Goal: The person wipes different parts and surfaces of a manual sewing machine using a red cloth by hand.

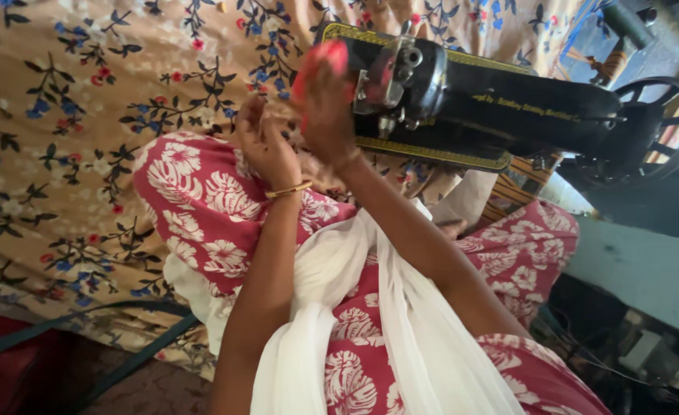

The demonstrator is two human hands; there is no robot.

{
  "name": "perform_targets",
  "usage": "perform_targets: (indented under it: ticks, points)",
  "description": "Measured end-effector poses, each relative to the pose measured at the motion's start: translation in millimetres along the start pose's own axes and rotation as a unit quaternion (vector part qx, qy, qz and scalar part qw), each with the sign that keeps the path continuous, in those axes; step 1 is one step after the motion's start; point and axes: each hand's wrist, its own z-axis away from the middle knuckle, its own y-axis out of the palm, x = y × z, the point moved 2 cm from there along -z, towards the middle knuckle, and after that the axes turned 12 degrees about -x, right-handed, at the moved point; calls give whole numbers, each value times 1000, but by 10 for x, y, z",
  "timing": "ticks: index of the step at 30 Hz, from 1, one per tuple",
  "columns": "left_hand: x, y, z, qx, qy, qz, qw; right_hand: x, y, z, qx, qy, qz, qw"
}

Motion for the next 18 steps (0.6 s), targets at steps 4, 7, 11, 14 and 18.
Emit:
perform_targets:
  ticks: [4, 7, 11, 14, 18]
  points:
    - [-38, 10, 48, 9, 26, 5, 1000, -221, 173, -658, -4, 280, 56, 958]
    - [-35, 50, 62, 1, 8, -5, 1000, -74, 277, -774, -20, 303, 42, 952]
    - [-13, 49, 26, 8, 26, -28, 999, -25, 443, -635, 59, 118, -3, 991]
    - [15, 55, 4, 4, 19, -23, 1000, -97, 344, -383, 51, 19, -176, 983]
    - [-3, 44, 4, 20, 22, -28, 999, -179, -271, 267, 11, -39, -284, 958]
